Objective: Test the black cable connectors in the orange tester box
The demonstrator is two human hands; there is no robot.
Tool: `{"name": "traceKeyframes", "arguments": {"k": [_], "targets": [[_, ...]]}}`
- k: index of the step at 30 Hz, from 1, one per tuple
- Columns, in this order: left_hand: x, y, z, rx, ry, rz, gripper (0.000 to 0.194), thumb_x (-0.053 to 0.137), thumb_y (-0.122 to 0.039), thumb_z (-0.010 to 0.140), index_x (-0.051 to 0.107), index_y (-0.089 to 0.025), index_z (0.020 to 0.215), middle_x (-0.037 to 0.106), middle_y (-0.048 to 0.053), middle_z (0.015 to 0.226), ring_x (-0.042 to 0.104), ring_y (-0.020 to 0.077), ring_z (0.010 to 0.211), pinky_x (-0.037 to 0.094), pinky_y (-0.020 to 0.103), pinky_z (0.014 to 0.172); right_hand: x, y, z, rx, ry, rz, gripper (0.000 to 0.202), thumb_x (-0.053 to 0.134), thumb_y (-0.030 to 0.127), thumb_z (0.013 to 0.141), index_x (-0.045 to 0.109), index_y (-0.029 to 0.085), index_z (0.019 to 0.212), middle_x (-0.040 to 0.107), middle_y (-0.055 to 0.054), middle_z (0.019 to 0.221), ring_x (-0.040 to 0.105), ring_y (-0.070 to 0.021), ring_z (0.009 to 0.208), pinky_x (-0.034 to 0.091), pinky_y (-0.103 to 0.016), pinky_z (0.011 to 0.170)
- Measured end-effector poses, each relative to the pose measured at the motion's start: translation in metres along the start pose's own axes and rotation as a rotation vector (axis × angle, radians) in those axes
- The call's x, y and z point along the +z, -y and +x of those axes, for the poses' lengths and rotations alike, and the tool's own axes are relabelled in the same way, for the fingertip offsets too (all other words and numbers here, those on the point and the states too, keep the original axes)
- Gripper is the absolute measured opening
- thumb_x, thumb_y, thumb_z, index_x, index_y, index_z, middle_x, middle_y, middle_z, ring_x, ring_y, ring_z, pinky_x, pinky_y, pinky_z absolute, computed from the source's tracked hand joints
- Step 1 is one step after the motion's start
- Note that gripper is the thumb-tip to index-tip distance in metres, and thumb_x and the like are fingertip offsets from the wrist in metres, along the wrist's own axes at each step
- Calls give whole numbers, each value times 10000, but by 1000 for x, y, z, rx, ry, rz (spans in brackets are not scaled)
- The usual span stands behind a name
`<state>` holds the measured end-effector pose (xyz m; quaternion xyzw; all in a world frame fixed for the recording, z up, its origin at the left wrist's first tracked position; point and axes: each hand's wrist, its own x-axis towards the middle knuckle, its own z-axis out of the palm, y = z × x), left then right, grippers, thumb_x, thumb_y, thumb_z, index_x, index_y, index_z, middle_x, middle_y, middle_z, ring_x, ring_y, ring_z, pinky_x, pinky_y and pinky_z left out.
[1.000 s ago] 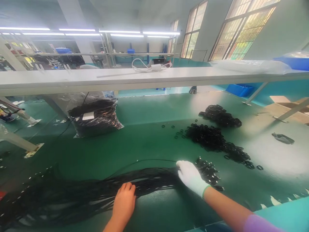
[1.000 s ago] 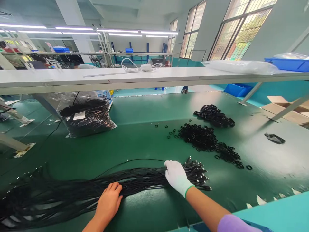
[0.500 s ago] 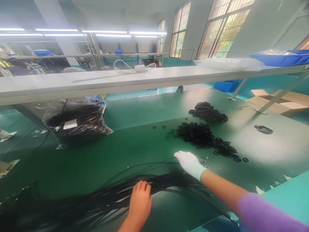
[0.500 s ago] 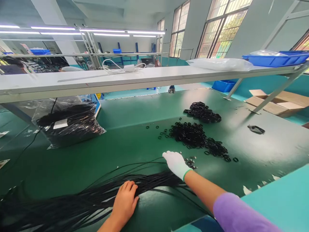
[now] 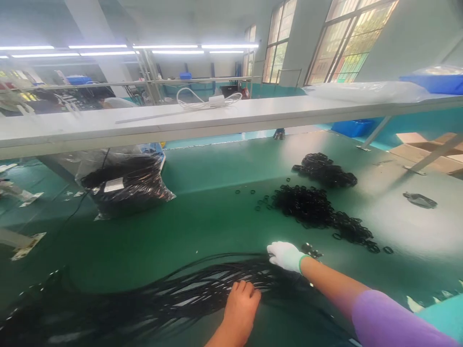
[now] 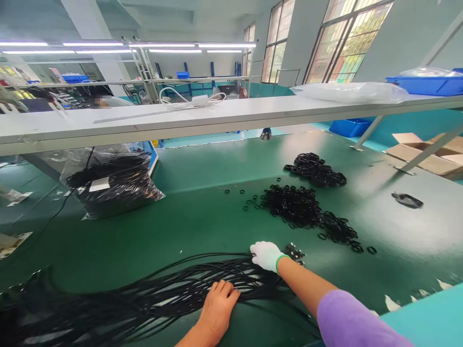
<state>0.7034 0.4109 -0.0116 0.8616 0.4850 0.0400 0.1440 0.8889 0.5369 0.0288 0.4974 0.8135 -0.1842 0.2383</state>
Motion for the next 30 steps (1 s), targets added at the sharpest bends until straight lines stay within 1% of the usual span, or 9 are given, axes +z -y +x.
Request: {"name": "traceKeyframes", "arguments": {"k": [5,7,9,11,14,20,24,27,30], "targets": [[-23,2,-32,-194,-38,-142,255,554,-309,802,578,-177,1020,597,67,1059,560,233,952,452,455,786,-3,4,-3,26,98,-4,245,518,294,844,556,161,1046,586,-58,1069,581,-178,919,481,-382,790],[-34,18,-56,-371,-82,-178,227,553,-296,805,589,-178,995,608,62,1039,567,227,940,451,453,792,-8,16,0,33,78,-27,226,541,285,829,572,150,1008,602,-55,1030,584,-184,914,469,-395,799],[-45,45,-87,-627,-156,-198,214,536,-267,820,586,-177,1007,611,61,1037,576,220,928,459,447,789,-17,37,10,-34,3,-29,237,532,226,820,571,133,1034,606,-96,1045,570,-222,960,425,-422,839],[-57,79,-122,-907,-242,-216,203,525,-262,829,583,-168,999,618,58,1008,597,201,866,485,415,741,-26,72,24,-168,-67,-2,257,490,189,811,578,127,1044,614,-126,1048,567,-240,968,404,-386,838],[-72,132,-183,-1294,-322,-278,206,512,-283,837,583,-169,994,630,53,964,610,177,789,503,378,683,-33,142,46,-390,-103,49,240,456,175,776,623,166,948,651,-94,967,590,-213,888,410,-297,763],[-88,206,-292,-1853,-425,-320,279,514,-315,832,550,-186,1077,598,73,1063,599,202,855,496,403,712,-23,285,78,-612,-123,111,257,427,193,766,621,181,934,651,-78,956,583,-187,881,399,-255,760],[-90,245,-322,-2020,-510,-277,330,521,-323,826,525,-172,1119,578,86,1110,588,224,904,486,437,740,-18,363,92,-615,-170,134,271,424,230,801,605,170,994,629,-105,1013,557,-219,965,387,-299,829],[-88,267,-328,-2028,-544,-250,344,524,-326,823,517,-175,1132,566,91,1134,583,230,917,484,445,746,-17,416,102,-604,-186,144,286,433,284,835,576,179,1060,603,-107,1074,525,-225,1036,385,-327,865],[-80,274,-335,-1991,-549,-249,330,535,-304,819,522,-175,1123,566,87,1129,587,223,901,490,433,733,-16,456,115,-585,-168,142,364,494,356,831,509,175,1147,547,-95,1166,488,-233,1091,380,-404,901]]}}
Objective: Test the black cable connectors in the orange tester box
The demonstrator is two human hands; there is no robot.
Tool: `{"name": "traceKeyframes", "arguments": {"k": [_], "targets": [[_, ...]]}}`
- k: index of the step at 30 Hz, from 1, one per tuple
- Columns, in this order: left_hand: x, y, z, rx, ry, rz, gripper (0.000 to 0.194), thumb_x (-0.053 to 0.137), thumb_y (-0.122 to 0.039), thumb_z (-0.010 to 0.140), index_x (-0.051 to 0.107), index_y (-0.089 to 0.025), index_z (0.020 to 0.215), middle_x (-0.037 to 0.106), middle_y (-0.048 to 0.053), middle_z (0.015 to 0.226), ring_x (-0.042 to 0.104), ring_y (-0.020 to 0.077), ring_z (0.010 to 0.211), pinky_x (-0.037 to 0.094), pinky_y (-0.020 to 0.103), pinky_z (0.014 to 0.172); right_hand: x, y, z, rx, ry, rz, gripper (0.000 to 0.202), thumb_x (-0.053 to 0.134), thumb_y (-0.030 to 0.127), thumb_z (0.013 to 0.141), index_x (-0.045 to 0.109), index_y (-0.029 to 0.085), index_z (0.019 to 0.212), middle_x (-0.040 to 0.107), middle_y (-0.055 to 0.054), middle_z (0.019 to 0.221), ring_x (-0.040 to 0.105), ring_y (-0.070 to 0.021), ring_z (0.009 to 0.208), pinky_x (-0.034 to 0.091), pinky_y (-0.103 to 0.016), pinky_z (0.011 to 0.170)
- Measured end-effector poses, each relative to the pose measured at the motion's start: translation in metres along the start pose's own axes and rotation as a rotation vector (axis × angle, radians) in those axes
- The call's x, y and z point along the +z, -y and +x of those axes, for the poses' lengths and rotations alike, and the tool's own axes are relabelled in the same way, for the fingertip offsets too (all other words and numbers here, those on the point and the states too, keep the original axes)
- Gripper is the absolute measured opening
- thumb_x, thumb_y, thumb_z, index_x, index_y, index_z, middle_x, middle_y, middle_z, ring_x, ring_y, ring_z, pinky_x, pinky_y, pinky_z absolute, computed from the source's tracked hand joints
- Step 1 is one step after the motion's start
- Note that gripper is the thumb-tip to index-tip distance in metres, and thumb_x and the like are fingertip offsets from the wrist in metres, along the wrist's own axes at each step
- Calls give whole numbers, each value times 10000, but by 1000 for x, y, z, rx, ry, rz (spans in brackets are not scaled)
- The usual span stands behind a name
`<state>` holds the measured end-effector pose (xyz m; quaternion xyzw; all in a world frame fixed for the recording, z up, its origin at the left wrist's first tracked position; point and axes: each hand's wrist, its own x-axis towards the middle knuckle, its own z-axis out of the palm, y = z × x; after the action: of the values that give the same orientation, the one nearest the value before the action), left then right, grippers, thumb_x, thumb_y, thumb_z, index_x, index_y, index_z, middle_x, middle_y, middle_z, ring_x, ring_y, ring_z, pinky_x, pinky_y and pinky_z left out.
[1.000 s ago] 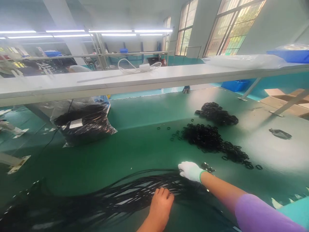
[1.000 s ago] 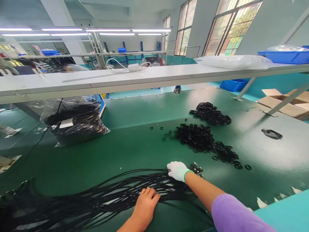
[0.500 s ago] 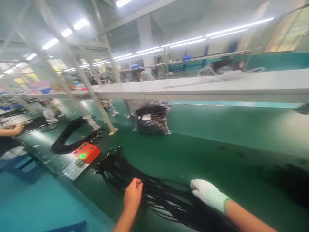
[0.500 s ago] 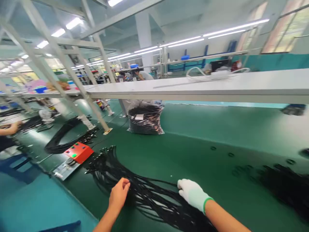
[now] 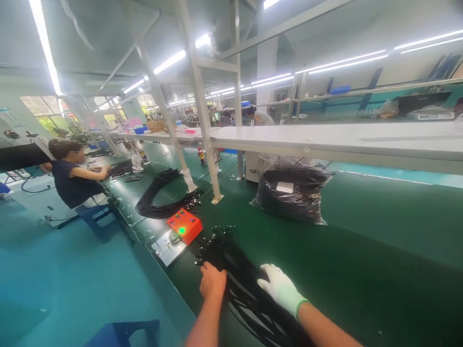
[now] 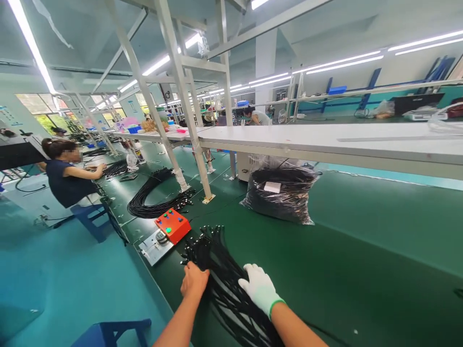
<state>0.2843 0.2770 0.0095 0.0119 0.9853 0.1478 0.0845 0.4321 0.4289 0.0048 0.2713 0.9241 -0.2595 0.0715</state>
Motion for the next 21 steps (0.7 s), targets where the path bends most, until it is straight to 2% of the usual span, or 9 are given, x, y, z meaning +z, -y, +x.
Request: {"name": "traceKeyframes", "arguments": {"k": [2,5,10,13,15,17,18,19,21], "targets": [[1,11,3,3,26,-6,301,531,-296,823,536,-169,1097,591,77,1075,600,208,857,500,412,706,4,10,16,27,21,-1,376,523,360,824,499,171,1148,523,-87,1191,497,-234,1075,393,-448,892],[-1,25,11,-8,32,-14,321,520,-306,829,521,-172,1120,579,84,1101,596,214,874,498,417,712,7,20,35,61,45,11,328,507,328,844,508,172,1133,526,-79,1179,532,-216,1021,433,-441,859],[-7,30,30,-2,155,-40,306,515,-311,832,532,-166,1101,602,76,1052,607,203,836,501,409,699,13,40,54,39,59,41,330,513,304,845,499,180,1150,520,-77,1192,532,-217,1030,440,-439,859],[-11,43,25,58,236,-70,300,516,-301,832,534,-166,1099,604,75,1052,607,205,845,498,414,711,19,49,53,-1,67,56,346,522,277,841,485,188,1174,529,-74,1193,525,-217,1053,422,-446,887],[-20,58,16,115,284,-90,290,525,-297,827,544,-165,1084,603,75,1062,602,210,869,492,422,728,16,54,50,-8,76,57,356,538,194,816,503,182,1169,568,-80,1159,545,-206,1049,418,-401,910],[-40,77,10,156,332,-104,222,555,-269,811,584,-157,1001,623,61,1016,606,202,859,493,407,725,-1,60,49,-10,76,46,384,548,109,754,550,165,1134,606,-99,1122,562,-210,1054,422,-330,921],[-57,86,11,161,342,-110,178,562,-259,807,601,-152,944,640,46,948,617,184,802,501,388,697,-17,63,50,-17,65,34,385,548,104,733,571,151,1114,609,-111,1128,553,-226,1076,422,-314,926],[-79,96,14,161,332,-123,118,566,-237,806,615,-148,865,654,28,864,622,164,741,505,369,680,-36,67,50,-39,45,27,389,555,135,729,572,155,1118,595,-111,1162,530,-242,1110,415,-323,938],[-137,115,29,165,211,-191,73,572,-185,800,618,-135,773,655,2,764,625,156,717,506,363,682,-84,74,47,-104,-30,21,392,445,244,825,493,197,1211,550,-72,1239,509,-204,1137,399,-295,958]]}}
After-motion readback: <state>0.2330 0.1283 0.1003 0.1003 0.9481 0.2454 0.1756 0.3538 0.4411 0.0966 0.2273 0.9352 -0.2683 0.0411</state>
